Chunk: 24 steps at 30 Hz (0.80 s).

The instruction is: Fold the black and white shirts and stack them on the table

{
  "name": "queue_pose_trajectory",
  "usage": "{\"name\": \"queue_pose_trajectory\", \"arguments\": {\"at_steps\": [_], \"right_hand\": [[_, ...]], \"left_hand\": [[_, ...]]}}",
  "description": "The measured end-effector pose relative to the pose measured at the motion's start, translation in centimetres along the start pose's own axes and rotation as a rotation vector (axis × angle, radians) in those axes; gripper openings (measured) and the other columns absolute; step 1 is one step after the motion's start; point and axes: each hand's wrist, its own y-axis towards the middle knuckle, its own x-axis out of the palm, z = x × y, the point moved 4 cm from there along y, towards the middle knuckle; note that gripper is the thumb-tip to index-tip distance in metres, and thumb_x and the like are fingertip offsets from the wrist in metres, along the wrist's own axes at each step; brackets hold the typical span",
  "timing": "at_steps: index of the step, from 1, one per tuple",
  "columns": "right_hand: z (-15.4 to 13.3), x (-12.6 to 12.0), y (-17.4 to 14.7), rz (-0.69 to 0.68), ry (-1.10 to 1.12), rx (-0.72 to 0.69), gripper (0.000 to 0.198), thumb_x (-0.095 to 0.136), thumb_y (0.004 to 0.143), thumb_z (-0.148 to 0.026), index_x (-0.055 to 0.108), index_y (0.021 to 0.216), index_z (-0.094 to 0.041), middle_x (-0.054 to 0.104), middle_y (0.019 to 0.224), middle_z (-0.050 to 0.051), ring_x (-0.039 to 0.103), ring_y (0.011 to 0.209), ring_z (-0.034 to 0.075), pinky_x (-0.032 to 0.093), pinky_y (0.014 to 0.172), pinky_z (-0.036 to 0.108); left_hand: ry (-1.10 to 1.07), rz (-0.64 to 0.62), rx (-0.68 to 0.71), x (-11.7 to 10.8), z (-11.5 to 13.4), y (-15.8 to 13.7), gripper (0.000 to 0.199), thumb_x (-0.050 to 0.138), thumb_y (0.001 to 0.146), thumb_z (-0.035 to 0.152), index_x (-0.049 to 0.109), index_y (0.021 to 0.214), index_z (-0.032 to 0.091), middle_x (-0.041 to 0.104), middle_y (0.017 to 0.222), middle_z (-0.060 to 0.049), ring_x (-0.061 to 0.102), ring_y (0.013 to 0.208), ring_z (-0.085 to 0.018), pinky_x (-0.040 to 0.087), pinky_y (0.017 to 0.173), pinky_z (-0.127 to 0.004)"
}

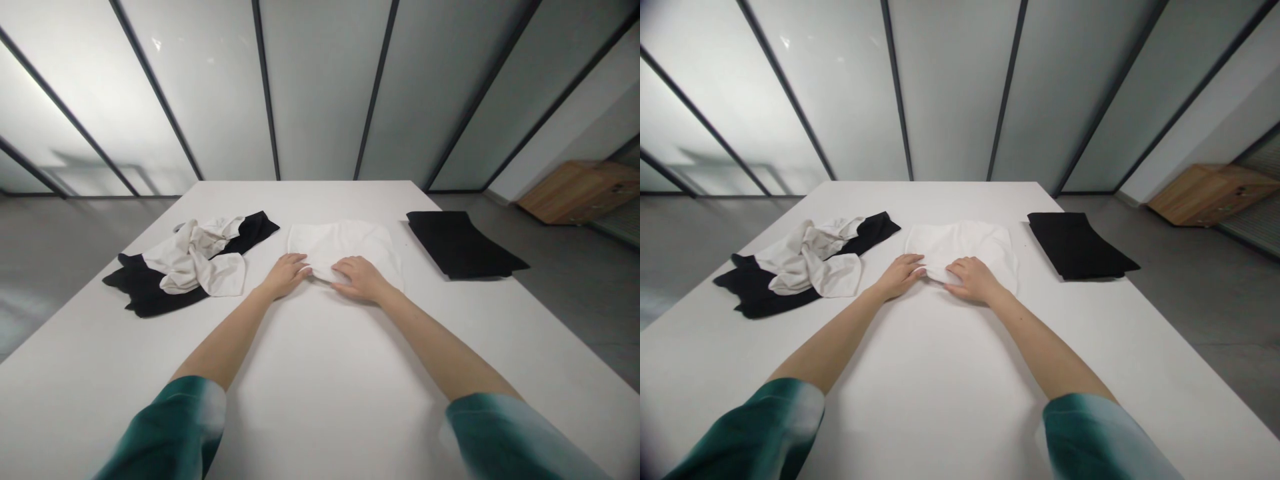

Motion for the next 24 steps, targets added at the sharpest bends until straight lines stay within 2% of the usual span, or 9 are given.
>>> {"name": "queue_pose_trajectory", "arguments": {"at_steps": [3, 6, 10, 13, 16, 18, 20, 22, 24], "right_hand": [[0.1, 1.1, 0.2, -0.077, 0.036, 0.038, 0.027, 0.055, 0.094, -0.031, 0.073, 0.110, -0.018, 0.071, 0.110, 0.013, 0.063, 0.102, 0.026, 0.046, 0.090, 0.040], [1.1, 1.2, 0.1, -0.048, 0.213, 0.128, 0.029, 0.047, 0.097, -0.030, 0.073, 0.097, -0.018, 0.072, 0.102, 0.011, 0.063, 0.097, 0.023, 0.046, 0.089, 0.037], [3.1, 1.3, -0.5, 0.053, 0.629, 0.452, 0.041, 0.047, 0.095, -0.050, 0.067, 0.076, -0.020, 0.068, 0.075, 0.004, 0.061, 0.077, 0.021, 0.049, 0.077, 0.033], [5.2, 1.7, -1.2, 0.289, 1.023, 0.783, 0.042, 0.057, 0.087, -0.059, 0.065, 0.073, -0.020, 0.063, 0.062, 0.000, 0.061, 0.068, 0.021, 0.052, 0.070, 0.033], [7.9, 1.7, -2.2, 0.709, 1.332, 1.055, 0.036, 0.059, 0.086, -0.057, 0.064, 0.082, -0.021, 0.065, 0.066, 0.000, 0.064, 0.067, 0.020, 0.055, 0.067, 0.033], [9.5, 1.5, -3.1, 0.983, 1.362, 1.164, 0.030, 0.058, 0.088, -0.052, 0.061, 0.085, -0.022, 0.066, 0.071, -0.001, 0.065, 0.068, 0.018, 0.056, 0.065, 0.031], [10.6, 1.0, -4.0, 1.157, 1.268, 1.181, 0.026, 0.057, 0.088, -0.048, 0.058, 0.083, -0.022, 0.065, 0.073, -0.001, 0.065, 0.070, 0.016, 0.056, 0.066, 0.028], [11.1, 0.5, -4.5, 1.174, 1.116, 1.121, 0.024, 0.061, 0.084, -0.045, 0.058, 0.086, -0.021, 0.065, 0.078, -0.001, 0.065, 0.075, 0.016, 0.057, 0.069, 0.029], [10.7, 0.2, -4.4, 1.036, 0.927, 0.999, 0.028, 0.066, 0.079, -0.039, 0.059, 0.098, -0.020, 0.067, 0.089, 0.001, 0.066, 0.086, 0.019, 0.057, 0.079, 0.034]], "left_hand": [[-0.050, 0.028, 0.007, 0.0, -0.2, -0.1, 0.045, 0.039, 0.102, 0.041, 0.073, 0.116, 0.016, 0.061, 0.138, -0.013, 0.052, 0.132, -0.027, 0.039, 0.115, -0.047], [-0.121, 0.105, -0.001, -0.2, -0.7, -0.3, 0.048, 0.038, 0.102, 0.045, 0.071, 0.118, 0.015, 0.064, 0.132, -0.014, 0.054, 0.129, -0.027, 0.041, 0.113, -0.046], [-0.211, 0.273, -0.060, -0.8, -1.7, -0.5, 0.053, 0.030, 0.103, 0.050, 0.066, 0.121, 0.017, 0.063, 0.131, -0.014, 0.054, 0.127, -0.026, 0.041, 0.112, -0.047], [-0.255, 0.370, -0.097, -1.1, -2.3, -0.7, 0.056, 0.027, 0.102, 0.055, 0.059, 0.129, 0.017, 0.059, 0.133, -0.015, 0.052, 0.129, -0.027, 0.041, 0.112, -0.048], [-0.244, 0.355, -0.129, -1.0, -2.4, -0.7, 0.064, 0.042, 0.096, 0.062, 0.048, 0.140, 0.016, 0.054, 0.139, -0.018, 0.049, 0.132, -0.029, 0.042, 0.111, -0.048], [-0.169, 0.255, -0.128, -0.6, -2.0, -0.6, 0.075, 0.058, 0.086, 0.065, 0.048, 0.141, 0.015, 0.052, 0.143, -0.018, 0.048, 0.135, -0.032, 0.040, 0.112, -0.049], [-0.065, 0.113, -0.086, 0.0, -1.3, -0.5, 0.075, 0.068, 0.080, 0.063, 0.055, 0.137, 0.017, 0.053, 0.145, -0.017, 0.047, 0.136, -0.035, 0.037, 0.115, -0.051], [0.025, 0.012, -0.037, 0.4, -0.7, -0.4, 0.059, 0.067, 0.084, 0.056, 0.063, 0.130, 0.019, 0.055, 0.145, -0.015, 0.047, 0.137, -0.034, 0.036, 0.115, -0.052], [0.072, -0.015, -0.004, 0.5, -0.3, -0.3, 0.042, 0.058, 0.092, 0.048, 0.068, 0.124, 0.021, 0.058, 0.143, -0.012, 0.049, 0.136, -0.031, 0.037, 0.115, -0.051]]}}
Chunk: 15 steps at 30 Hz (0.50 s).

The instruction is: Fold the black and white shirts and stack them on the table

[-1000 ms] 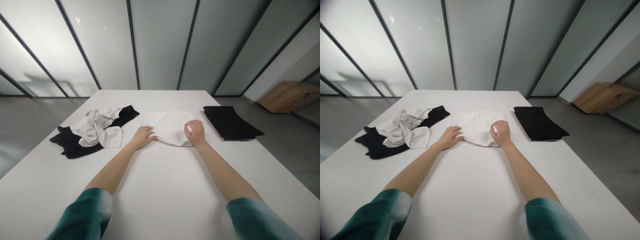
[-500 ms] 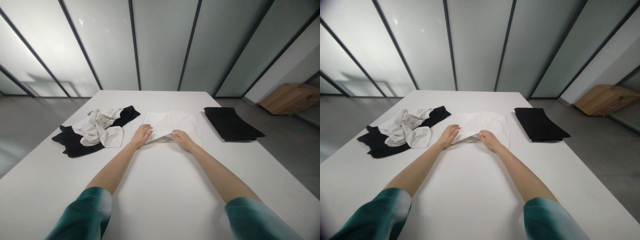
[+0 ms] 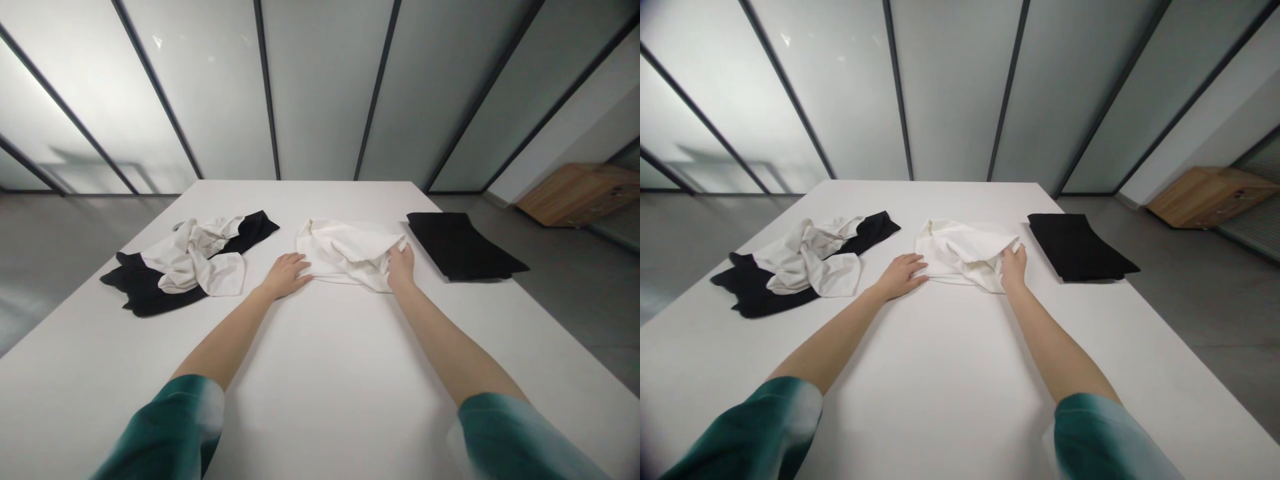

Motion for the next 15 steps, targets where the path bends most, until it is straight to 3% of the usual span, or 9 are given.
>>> {"name": "queue_pose_trajectory", "arguments": {"at_steps": [2, 4, 7, 10, 12, 15], "right_hand": [[-0.6, 0.7, -0.9, -0.190, -0.216, -0.189, 0.047, 0.069, 0.074, -0.032, 0.057, 0.118, -0.020, 0.068, 0.111, 0.007, 0.064, 0.105, 0.023, 0.053, 0.095, 0.041], [-1.2, 1.9, -2.2, -0.421, -0.428, -0.387, 0.068, 0.069, 0.072, -0.027, 0.049, 0.137, -0.019, 0.058, 0.136, 0.013, 0.054, 0.126, 0.028, 0.043, 0.108, 0.046], [-2.0, 3.4, -4.2, -0.757, -0.728, -0.609, 0.075, 0.066, 0.074, -0.025, 0.045, 0.146, -0.017, 0.042, 0.153, 0.018, 0.042, 0.139, 0.031, 0.036, 0.114, 0.047], [-2.3, 3.9, -5.1, -0.915, -0.984, -0.641, 0.053, 0.063, 0.081, -0.028, 0.059, 0.133, -0.019, 0.055, 0.140, 0.017, 0.056, 0.124, 0.030, 0.046, 0.102, 0.042], [-2.4, 3.9, -5.1, -0.922, -1.085, -0.599, 0.035, 0.063, 0.083, -0.033, 0.067, 0.116, -0.019, 0.066, 0.121, 0.014, 0.065, 0.104, 0.027, 0.050, 0.088, 0.036], [-2.4, 4.1, -4.9, -0.898, -1.051, -0.498, 0.018, 0.064, 0.082, -0.036, 0.068, 0.087, -0.019, 0.071, 0.089, 0.009, 0.064, 0.081, 0.023, 0.047, 0.071, 0.029]], "left_hand": [[0.001, 0.007, 0.025, 0.1, 0.2, 0.1, 0.035, 0.051, 0.097, 0.039, 0.071, 0.119, 0.022, 0.062, 0.139, -0.011, 0.052, 0.134, -0.028, 0.037, 0.114, -0.050], [-0.029, 0.014, 0.053, 0.2, 0.3, 0.3, 0.033, 0.048, 0.097, 0.035, 0.072, 0.117, 0.022, 0.065, 0.135, -0.010, 0.055, 0.131, -0.026, 0.039, 0.113, -0.049], [-0.101, 0.036, 0.073, 0.2, 0.4, 0.5, 0.033, 0.046, 0.097, 0.031, 0.072, 0.115, 0.020, 0.070, 0.127, -0.010, 0.061, 0.122, -0.025, 0.044, 0.109, -0.047], [-0.170, 0.061, 0.065, -0.1, 0.5, 0.6, 0.032, 0.044, 0.097, 0.030, 0.072, 0.109, 0.019, 0.074, 0.115, -0.011, 0.066, 0.112, -0.025, 0.048, 0.103, -0.043], [-0.182, 0.063, 0.043, -0.4, 0.7, 0.6, 0.031, 0.043, 0.096, 0.030, 0.071, 0.105, 0.020, 0.075, 0.108, -0.011, 0.068, 0.105, -0.025, 0.049, 0.098, -0.042], [-0.150, 0.060, -0.003, -0.8, 1.0, 0.6, 0.028, 0.042, 0.096, 0.028, 0.068, 0.095, 0.019, 0.074, 0.097, -0.011, 0.068, 0.096, -0.026, 0.050, 0.092, -0.040]]}}
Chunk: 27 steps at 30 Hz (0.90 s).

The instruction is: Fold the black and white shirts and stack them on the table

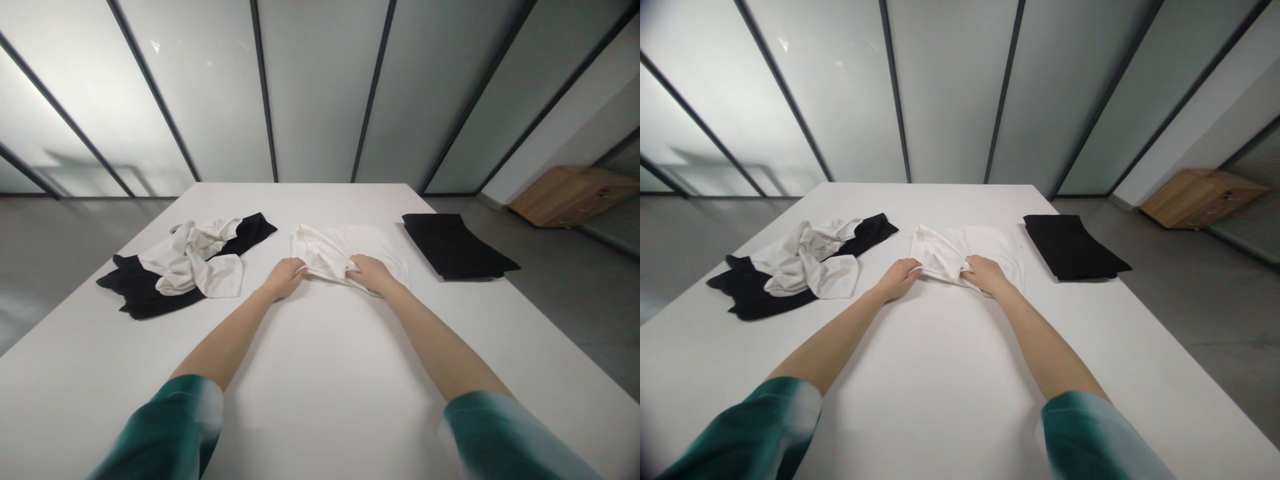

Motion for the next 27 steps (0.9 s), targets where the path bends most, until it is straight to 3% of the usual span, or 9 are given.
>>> {"name": "queue_pose_trajectory", "arguments": {"at_steps": [2, 5, 8, 11, 13, 15, 18, 22, 27], "right_hand": [[0.7, -0.4, 0.5, 0.095, 0.234, 0.094, 0.023, 0.061, 0.084, -0.040, 0.063, 0.073, -0.020, 0.067, 0.072, 0.005, 0.061, 0.072, 0.021, 0.046, 0.065, 0.029], [3.9, -2.0, 0.9, 0.454, 0.785, 0.325, 0.036, 0.054, 0.086, -0.055, 0.062, 0.076, -0.021, 0.065, 0.070, 0.003, 0.062, 0.071, 0.022, 0.050, 0.064, 0.031], [8.6, -3.7, 0.6, 0.806, 1.166, 0.407, 0.047, 0.045, 0.088, -0.064, 0.064, 0.096, -0.022, 0.069, 0.092, 0.006, 0.066, 0.089, 0.024, 0.056, 0.077, 0.036], [13.1, -4.1, -0.5, 0.916, 1.227, 0.451, 0.049, 0.041, 0.089, -0.062, 0.060, 0.116, -0.027, 0.064, 0.118, 0.007, 0.063, 0.110, 0.023, 0.054, 0.089, 0.041], [15.3, -3.7, -1.5, 0.974, 1.187, 0.542, 0.051, 0.042, 0.086, -0.060, 0.054, 0.126, -0.030, 0.058, 0.129, 0.008, 0.059, 0.118, 0.022, 0.051, 0.093, 0.041], [16.0, -3.1, -2.2, 1.018, 1.125, 0.598, 0.054, 0.043, 0.084, -0.059, 0.050, 0.130, -0.031, 0.055, 0.131, 0.008, 0.057, 0.119, 0.021, 0.049, 0.093, 0.040], [14.5, -2.9, -2.3, 1.045, 0.930, 0.551, 0.053, 0.049, 0.081, -0.055, 0.054, 0.124, -0.025, 0.058, 0.121, 0.007, 0.058, 0.112, 0.022, 0.047, 0.092, 0.038], [10.5, -3.6, -1.9, 0.968, 0.564, 0.358, 0.039, 0.054, 0.081, -0.048, 0.060, 0.109, -0.021, 0.063, 0.104, 0.008, 0.058, 0.095, 0.023, 0.047, 0.089, 0.039], [6.7, -4.1, -1.6, 0.758, 0.202, 0.122, 0.025, 0.050, 0.086, -0.038, 0.067, 0.091, -0.020, 0.064, 0.088, 0.009, 0.058, 0.088, 0.026, 0.047, 0.089, 0.043]], "left_hand": [[0.030, 0.011, -0.029, -0.2, 0.0, 0.0, 0.026, 0.042, 0.094, 0.026, 0.065, 0.084, 0.020, 0.071, 0.086, -0.010, 0.067, 0.090, -0.026, 0.049, 0.089, -0.040], [0.063, 0.131, -0.142, -1.1, -1.3, -0.1, 0.024, 0.045, 0.089, 0.025, 0.058, 0.069, 0.022, 0.066, 0.072, -0.007, 0.065, 0.082, -0.025, 0.047, 0.090, -0.040], [0.021, 0.512, -0.398, -3.4, -4.3, -1.0, 0.018, 0.046, 0.088, 0.026, 0.058, 0.077, 0.022, 0.066, 0.079, -0.007, 0.063, 0.088, -0.026, 0.045, 0.093, -0.042], [-0.096, 0.936, -0.591, -5.3, -7.2, -2.8, 0.020, 0.046, 0.088, 0.026, 0.058, 0.103, 0.021, 0.065, 0.106, -0.011, 0.058, 0.108, -0.028, 0.041, 0.100, -0.045], [-0.148, 1.019, -0.578, -5.6, -7.6, -3.2, 0.026, 0.046, 0.088, 0.026, 0.054, 0.113, 0.020, 0.062, 0.116, -0.013, 0.054, 0.116, -0.029, 0.039, 0.104, -0.046], [-0.139, 0.898, -0.463, -5.2, -6.6, -2.8, 0.025, 0.046, 0.091, 0.029, 0.056, 0.112, 0.019, 0.062, 0.115, -0.013, 0.056, 0.115, -0.028, 0.041, 0.104, -0.045], [-0.067, 0.465, -0.178, -3.0, -2.8, -1.4, 0.027, 0.053, 0.091, 0.040, 0.063, 0.106, 0.019, 0.067, 0.107, -0.012, 0.060, 0.109, -0.028, 0.044, 0.103, -0.044], [0.039, -0.038, 0.108, 0.3, 1.6, -0.8, 0.054, 0.073, 0.077, 0.054, 0.066, 0.121, 0.023, 0.061, 0.133, -0.013, 0.053, 0.125, -0.033, 0.041, 0.108, -0.048], [0.074, -0.084, 0.105, 1.3, 2.0, -0.5, 0.026, 0.051, 0.097, 0.035, 0.072, 0.106, 0.023, 0.066, 0.117, -0.011, 0.061, 0.109, -0.026, 0.047, 0.098, -0.043]]}}
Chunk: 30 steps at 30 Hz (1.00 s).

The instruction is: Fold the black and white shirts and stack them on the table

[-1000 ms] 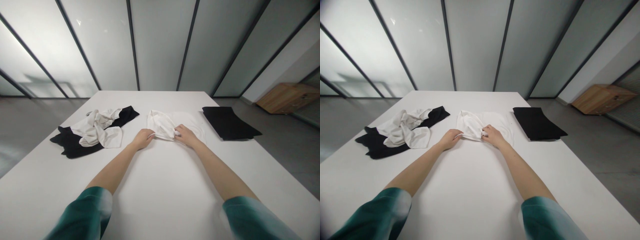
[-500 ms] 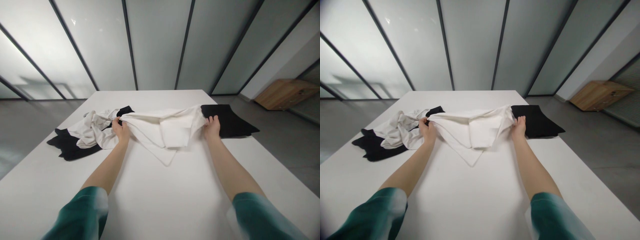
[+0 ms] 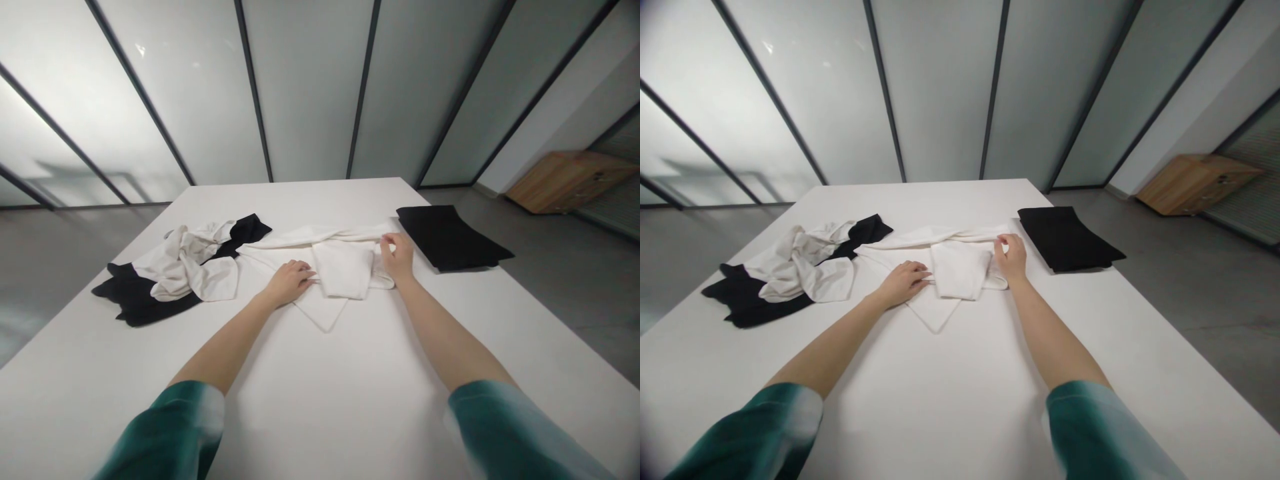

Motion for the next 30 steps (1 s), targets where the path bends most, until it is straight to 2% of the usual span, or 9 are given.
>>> {"name": "queue_pose_trajectory", "arguments": {"at_steps": [6, 10, 13, 15, 17, 21, 24, 27, 30], "right_hand": [[-4.7, 3.2, -2.1, -0.716, -0.080, -0.246, 0.039, 0.061, 0.086, -0.047, 0.075, 0.109, -0.018, 0.068, 0.106, 0.013, 0.062, 0.096, 0.027, 0.048, 0.089, 0.040], [-7.7, 4.5, -4.2, -0.854, -0.231, -0.349, 0.083, 0.077, 0.071, -0.060, 0.058, 0.142, -0.022, 0.052, 0.145, 0.018, 0.049, 0.127, 0.037, 0.039, 0.105, 0.050], [-9.0, 5.2, -4.9, -0.900, -0.201, -0.434, 0.052, 0.071, 0.082, -0.050, 0.069, 0.127, -0.024, 0.059, 0.136, 0.016, 0.054, 0.123, 0.034, 0.040, 0.103, 0.048], [-9.1, 5.0, -4.2, -0.864, -0.083, -0.396, 0.028, 0.062, 0.090, -0.042, 0.076, 0.101, -0.021, 0.069, 0.113, 0.014, 0.062, 0.104, 0.028, 0.046, 0.094, 0.042], [-8.0, 4.2, -2.3, -0.748, 0.097, -0.212, 0.031, 0.058, 0.091, -0.043, 0.073, 0.079, -0.019, 0.069, 0.088, 0.009, 0.063, 0.083, 0.023, 0.049, 0.080, 0.036], [-3.3, 0.4, 2.8, -0.246, 0.532, 0.388, 0.038, 0.065, 0.084, -0.054, 0.062, 0.069, -0.019, 0.059, 0.063, 0.000, 0.056, 0.059, 0.016, 0.045, 0.056, 0.028], [-1.4, -1.8, 5.5, 0.112, 0.727, 0.652, 0.033, 0.072, 0.079, -0.047, 0.055, 0.070, -0.021, 0.048, 0.054, -0.006, 0.046, 0.045, 0.010, 0.039, 0.044, 0.022], [-3.5, -1.4, 7.0, 0.132, 0.859, 0.639, 0.029, 0.072, 0.079, -0.044, 0.054, 0.076, -0.022, 0.050, 0.057, -0.007, 0.048, 0.046, 0.009, 0.044, 0.046, 0.021], [-9.2, 1.1, 6.5, -0.070, 0.959, 0.457, 0.029, 0.066, 0.083, -0.050, 0.057, 0.083, -0.023, 0.063, 0.074, -0.002, 0.062, 0.066, 0.013, 0.055, 0.066, 0.027]], "left_hand": [[-0.112, 0.243, -0.210, -1.0, -1.8, 0.4, 0.027, 0.040, 0.098, 0.029, 0.061, 0.085, 0.021, 0.064, 0.091, -0.009, 0.062, 0.091, -0.023, 0.050, 0.087, -0.038], [-0.236, 0.445, -0.447, -2.2, -3.6, -0.3, 0.024, 0.040, 0.097, 0.032, 0.053, 0.081, 0.023, 0.063, 0.075, -0.004, 0.061, 0.076, -0.021, 0.049, 0.076, -0.034], [-0.386, 0.492, -0.548, -2.7, -4.3, -0.8, 0.021, 0.043, 0.096, 0.033, 0.047, 0.078, 0.024, 0.055, 0.058, 0.002, 0.057, 0.059, -0.019, 0.046, 0.064, -0.030], [-0.508, 0.499, -0.587, -3.0, -4.7, -0.8, 0.019, 0.044, 0.096, 0.032, 0.046, 0.078, 0.025, 0.049, 0.049, 0.006, 0.053, 0.049, -0.017, 0.042, 0.057, -0.028], [-0.615, 0.577, -0.630, -4.0, -5.5, -1.0, 0.018, 0.045, 0.096, 0.032, 0.045, 0.080, 0.025, 0.044, 0.044, 0.009, 0.050, 0.042, -0.015, 0.039, 0.052, -0.025], [-0.791, 0.991, -0.778, -8.1, -8.6, -2.4, 0.022, 0.050, 0.095, 0.035, 0.043, 0.078, 0.024, 0.040, 0.048, 0.011, 0.043, 0.037, -0.010, 0.032, 0.045, -0.021], [-1.013, 1.211, -0.855, -11.1, -10.2, -2.7, 0.026, 0.049, 0.096, 0.036, 0.040, 0.076, 0.023, 0.040, 0.053, 0.011, 0.042, 0.036, -0.007, 0.030, 0.043, -0.019], [-1.194, 1.198, -0.757, -12.9, -9.2, -0.9, 0.025, 0.052, 0.094, 0.038, 0.039, 0.078, 0.023, 0.043, 0.056, 0.010, 0.050, 0.040, -0.008, 0.033, 0.044, -0.018], [-1.245, 1.001, -0.560, -12.2, -5.3, 2.0, 0.028, 0.053, 0.093, 0.045, 0.040, 0.081, 0.023, 0.051, 0.064, 0.007, 0.059, 0.050, -0.010, 0.042, 0.052, -0.020]]}}
